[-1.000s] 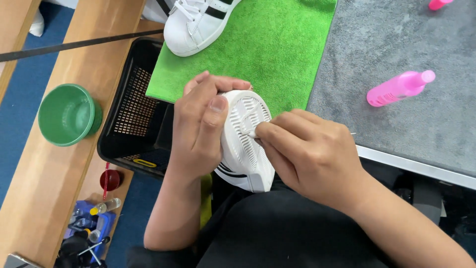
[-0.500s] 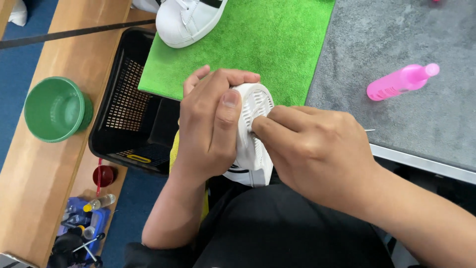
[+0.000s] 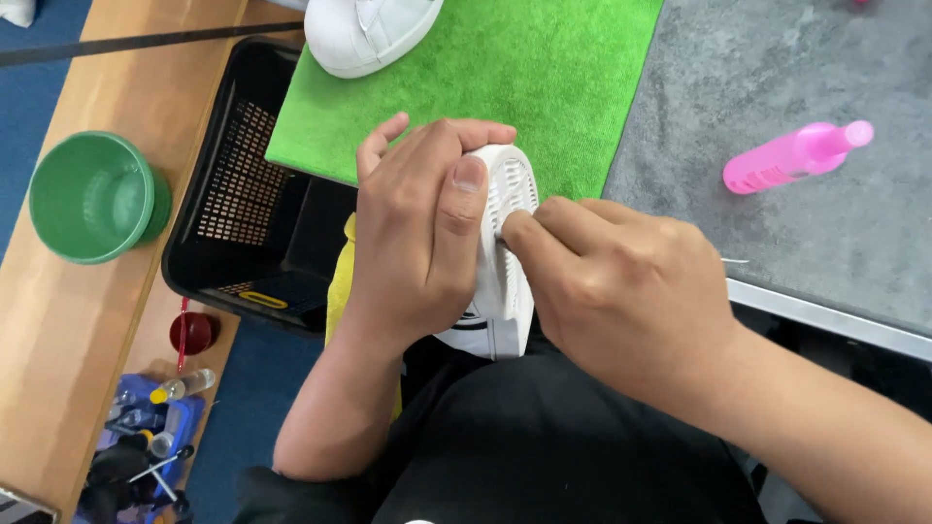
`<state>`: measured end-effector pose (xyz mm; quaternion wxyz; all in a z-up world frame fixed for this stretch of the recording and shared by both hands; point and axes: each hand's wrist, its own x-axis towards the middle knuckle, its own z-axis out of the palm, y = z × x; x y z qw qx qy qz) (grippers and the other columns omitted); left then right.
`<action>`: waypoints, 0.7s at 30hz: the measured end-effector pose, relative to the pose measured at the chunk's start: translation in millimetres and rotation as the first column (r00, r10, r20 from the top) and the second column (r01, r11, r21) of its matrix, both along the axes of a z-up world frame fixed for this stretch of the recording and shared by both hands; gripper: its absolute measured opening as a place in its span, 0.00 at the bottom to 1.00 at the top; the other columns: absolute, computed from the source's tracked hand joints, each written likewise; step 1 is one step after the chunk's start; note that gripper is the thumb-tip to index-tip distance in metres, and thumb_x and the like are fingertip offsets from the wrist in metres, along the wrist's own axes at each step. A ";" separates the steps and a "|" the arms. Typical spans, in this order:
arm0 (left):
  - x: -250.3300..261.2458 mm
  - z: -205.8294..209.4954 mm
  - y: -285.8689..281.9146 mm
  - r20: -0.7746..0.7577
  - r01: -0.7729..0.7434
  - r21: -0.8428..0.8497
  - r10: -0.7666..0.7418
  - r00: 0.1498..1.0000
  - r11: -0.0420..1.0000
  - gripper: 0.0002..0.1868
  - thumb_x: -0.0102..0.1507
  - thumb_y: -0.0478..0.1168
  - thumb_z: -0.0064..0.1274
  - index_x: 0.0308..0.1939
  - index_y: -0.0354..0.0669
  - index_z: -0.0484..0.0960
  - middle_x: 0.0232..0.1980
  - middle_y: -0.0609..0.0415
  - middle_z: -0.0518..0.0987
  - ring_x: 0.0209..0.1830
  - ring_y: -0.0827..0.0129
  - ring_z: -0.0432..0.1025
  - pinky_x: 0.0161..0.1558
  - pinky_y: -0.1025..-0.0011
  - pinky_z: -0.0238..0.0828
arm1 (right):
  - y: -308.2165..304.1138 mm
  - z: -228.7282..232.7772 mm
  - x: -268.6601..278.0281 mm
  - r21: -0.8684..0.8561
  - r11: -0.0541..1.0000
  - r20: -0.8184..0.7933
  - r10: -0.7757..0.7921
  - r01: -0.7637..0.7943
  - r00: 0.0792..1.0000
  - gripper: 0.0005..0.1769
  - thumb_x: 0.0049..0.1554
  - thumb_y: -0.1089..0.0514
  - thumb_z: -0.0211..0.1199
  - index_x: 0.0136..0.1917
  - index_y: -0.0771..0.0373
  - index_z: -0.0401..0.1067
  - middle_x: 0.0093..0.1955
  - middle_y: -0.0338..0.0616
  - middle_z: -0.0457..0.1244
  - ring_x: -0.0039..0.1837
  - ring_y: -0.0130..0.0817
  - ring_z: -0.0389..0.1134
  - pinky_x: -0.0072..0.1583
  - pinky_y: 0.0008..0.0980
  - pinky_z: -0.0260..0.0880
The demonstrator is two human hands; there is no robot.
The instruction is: The person applies a pink liquid from a small bottle onto a cotton swab and scrubs the sole of a white sneaker. They repeat this process, reapplying the liquid and scrubbing different areas of the shoe's sole with the swab.
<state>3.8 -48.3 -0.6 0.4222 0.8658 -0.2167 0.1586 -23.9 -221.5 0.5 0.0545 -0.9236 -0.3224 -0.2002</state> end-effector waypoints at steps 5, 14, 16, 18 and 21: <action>-14.5 11.9 -7.8 0.037 0.022 -0.010 -0.021 0.999 1.000 0.23 0.72 0.45 0.23 0.46 0.39 0.76 0.48 0.52 0.81 0.48 0.61 0.77 0.69 0.53 0.48 | -4.2 -24.0 18.4 -0.312 0.944 -0.385 -0.228 0.107 0.894 0.10 0.57 0.63 0.51 0.37 0.50 0.68 0.35 0.37 0.62 0.39 0.46 0.68 0.35 0.47 0.64; -5.5 7.9 15.4 -0.012 0.092 -0.144 -0.094 0.995 0.985 0.27 0.71 0.49 0.24 0.45 0.33 0.77 0.48 0.46 0.82 0.50 0.57 0.78 0.71 0.50 0.52 | -38.1 17.2 -28.7 0.109 0.985 -0.267 -0.103 0.136 0.958 0.08 0.64 0.60 0.60 0.41 0.56 0.67 0.33 0.37 0.60 0.32 0.44 0.63 0.31 0.44 0.59; -3.5 6.1 17.1 0.008 0.109 -0.182 -0.109 0.994 0.977 0.27 0.72 0.49 0.25 0.46 0.32 0.78 0.48 0.46 0.81 0.51 0.56 0.78 0.72 0.51 0.53 | -38.4 27.0 -24.9 0.231 0.968 -0.239 -0.041 0.098 0.970 0.03 0.64 0.62 0.62 0.46 0.60 0.73 0.35 0.37 0.63 0.32 0.40 0.62 0.33 0.40 0.59; -3.9 3.6 18.3 -0.046 0.110 -0.221 -0.123 0.991 0.969 0.28 0.71 0.52 0.27 0.45 0.34 0.78 0.48 0.46 0.82 0.53 0.57 0.78 0.72 0.54 0.53 | -31.4 24.1 -16.7 0.500 0.865 -0.315 0.145 0.034 0.938 0.02 0.61 0.68 0.59 0.47 0.67 0.72 0.37 0.45 0.65 0.34 0.41 0.64 0.37 0.36 0.62; -7.3 2.3 18.3 -0.024 0.123 -0.225 -0.132 0.991 0.966 0.26 0.71 0.50 0.27 0.46 0.35 0.78 0.49 0.47 0.82 0.53 0.57 0.78 0.73 0.54 0.54 | -18.6 10.0 -16.0 0.562 0.827 -0.318 0.230 -0.013 0.920 0.06 0.61 0.65 0.58 0.53 0.67 0.71 0.40 0.48 0.67 0.37 0.43 0.67 0.41 0.38 0.65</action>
